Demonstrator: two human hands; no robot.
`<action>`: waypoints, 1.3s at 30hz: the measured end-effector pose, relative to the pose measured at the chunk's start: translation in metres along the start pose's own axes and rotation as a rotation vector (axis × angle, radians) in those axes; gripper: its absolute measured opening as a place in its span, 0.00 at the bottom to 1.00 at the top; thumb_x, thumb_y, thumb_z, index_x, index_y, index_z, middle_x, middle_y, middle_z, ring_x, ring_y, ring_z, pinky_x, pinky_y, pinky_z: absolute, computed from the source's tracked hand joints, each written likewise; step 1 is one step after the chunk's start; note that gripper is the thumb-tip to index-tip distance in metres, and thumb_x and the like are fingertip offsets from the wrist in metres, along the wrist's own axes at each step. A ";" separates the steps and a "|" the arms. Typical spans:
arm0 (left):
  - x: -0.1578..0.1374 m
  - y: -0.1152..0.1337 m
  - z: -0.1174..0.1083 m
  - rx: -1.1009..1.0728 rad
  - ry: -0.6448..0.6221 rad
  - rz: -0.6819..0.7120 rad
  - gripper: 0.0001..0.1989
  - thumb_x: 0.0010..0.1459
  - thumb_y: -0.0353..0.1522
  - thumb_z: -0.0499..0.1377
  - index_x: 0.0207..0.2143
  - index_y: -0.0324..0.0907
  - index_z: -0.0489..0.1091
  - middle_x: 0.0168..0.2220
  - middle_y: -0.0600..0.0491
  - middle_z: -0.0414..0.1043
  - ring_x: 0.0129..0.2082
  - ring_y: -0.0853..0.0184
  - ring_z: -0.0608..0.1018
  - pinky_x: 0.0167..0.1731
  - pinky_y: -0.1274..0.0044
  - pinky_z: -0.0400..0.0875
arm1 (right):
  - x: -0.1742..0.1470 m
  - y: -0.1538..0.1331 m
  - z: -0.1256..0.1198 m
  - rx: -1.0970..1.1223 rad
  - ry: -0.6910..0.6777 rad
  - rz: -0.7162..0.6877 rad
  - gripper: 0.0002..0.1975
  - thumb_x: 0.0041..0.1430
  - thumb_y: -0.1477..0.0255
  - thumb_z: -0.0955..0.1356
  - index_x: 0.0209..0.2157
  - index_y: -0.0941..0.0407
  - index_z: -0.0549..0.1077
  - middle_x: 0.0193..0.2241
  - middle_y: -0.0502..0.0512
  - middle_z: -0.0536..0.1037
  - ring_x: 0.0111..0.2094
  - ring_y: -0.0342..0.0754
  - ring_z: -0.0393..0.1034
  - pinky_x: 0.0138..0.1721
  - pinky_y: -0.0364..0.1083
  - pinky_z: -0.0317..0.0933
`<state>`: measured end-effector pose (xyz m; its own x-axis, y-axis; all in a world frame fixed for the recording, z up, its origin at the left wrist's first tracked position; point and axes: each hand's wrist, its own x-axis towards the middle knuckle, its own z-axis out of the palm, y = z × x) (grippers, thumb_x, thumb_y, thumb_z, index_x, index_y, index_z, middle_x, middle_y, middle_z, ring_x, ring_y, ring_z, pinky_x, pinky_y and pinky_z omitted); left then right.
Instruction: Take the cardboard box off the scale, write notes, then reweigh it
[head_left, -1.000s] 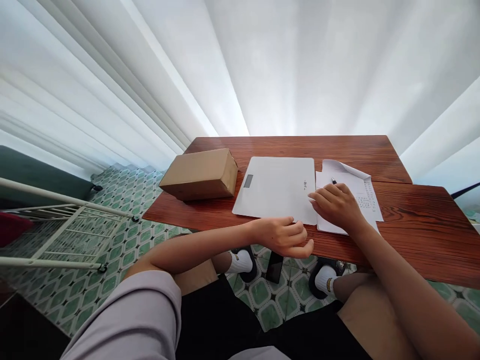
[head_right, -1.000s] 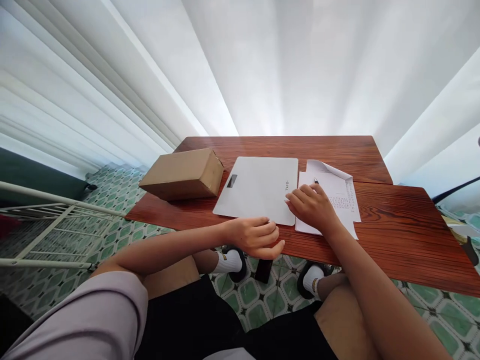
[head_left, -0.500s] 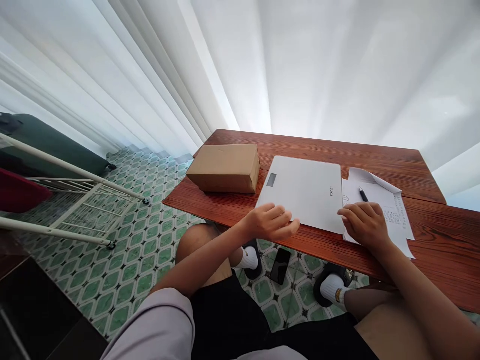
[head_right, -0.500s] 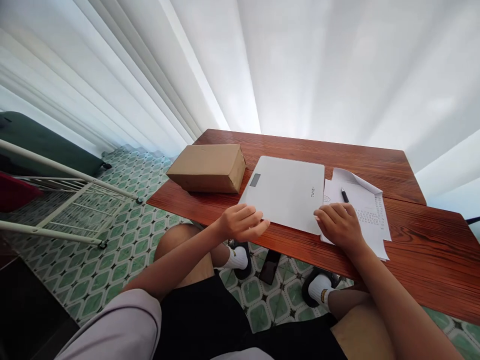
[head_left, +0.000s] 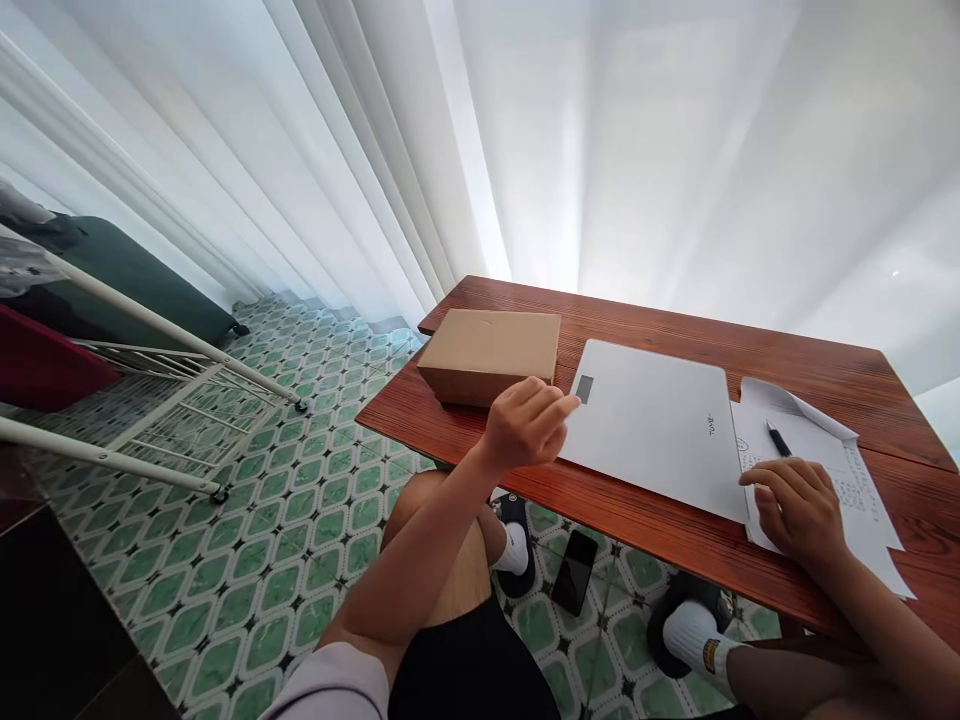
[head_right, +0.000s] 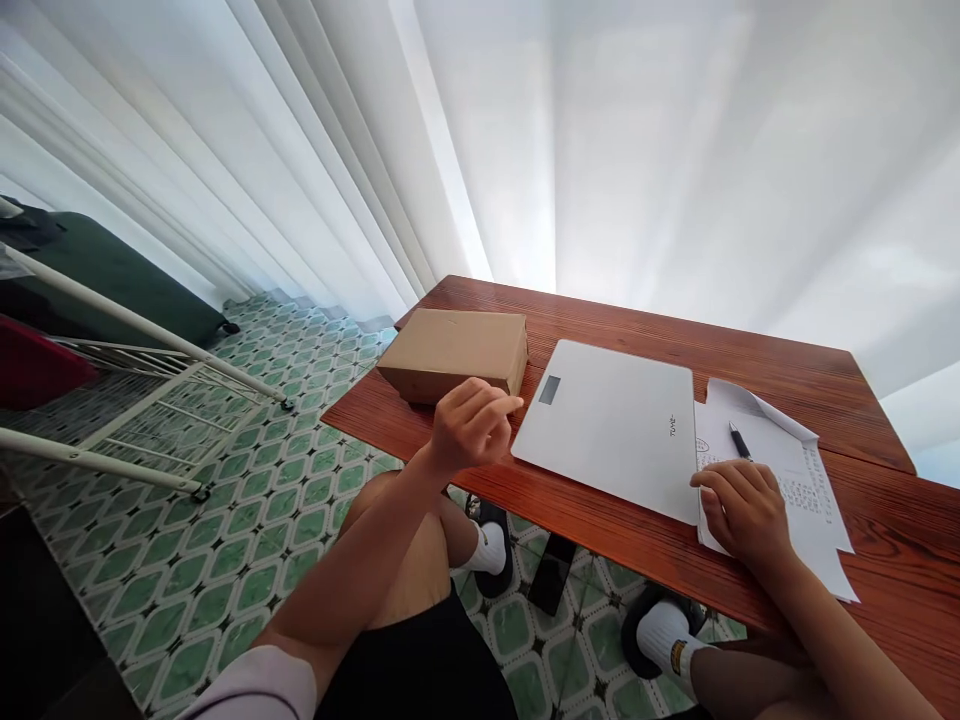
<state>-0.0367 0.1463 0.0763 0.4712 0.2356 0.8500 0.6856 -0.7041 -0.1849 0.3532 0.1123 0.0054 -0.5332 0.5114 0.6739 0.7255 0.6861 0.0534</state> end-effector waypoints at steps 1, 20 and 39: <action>-0.001 -0.007 -0.002 0.011 0.012 -0.036 0.13 0.55 0.22 0.51 0.42 0.41 0.66 0.28 0.54 0.71 0.28 0.66 0.70 0.30 0.75 0.67 | 0.000 0.001 0.000 -0.009 -0.001 -0.007 0.08 0.63 0.78 0.63 0.37 0.51 0.69 0.31 0.53 0.77 0.33 0.51 0.71 0.36 0.52 0.59; -0.040 -0.091 -0.033 0.156 0.179 -0.885 0.20 0.57 0.26 0.50 0.52 0.42 0.67 0.51 0.47 0.73 0.53 0.59 0.72 0.58 0.65 0.64 | 0.125 -0.081 0.016 0.102 0.023 0.183 0.12 0.68 0.71 0.63 0.51 0.55 0.69 0.45 0.60 0.74 0.46 0.54 0.70 0.46 0.53 0.65; -0.040 -0.087 -0.050 0.313 -0.336 -1.184 0.25 0.66 0.37 0.49 0.64 0.45 0.61 0.57 0.46 0.72 0.49 0.48 0.78 0.47 0.61 0.74 | 0.208 -0.149 0.119 0.608 -0.272 0.558 0.34 0.64 0.57 0.66 0.69 0.44 0.52 0.66 0.63 0.59 0.50 0.59 0.71 0.50 0.62 0.67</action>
<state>-0.1427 0.1646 0.0827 -0.4321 0.7999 0.4164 0.8615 0.2298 0.4527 0.0822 0.1775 0.0502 -0.3106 0.9081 0.2809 0.5946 0.4162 -0.6880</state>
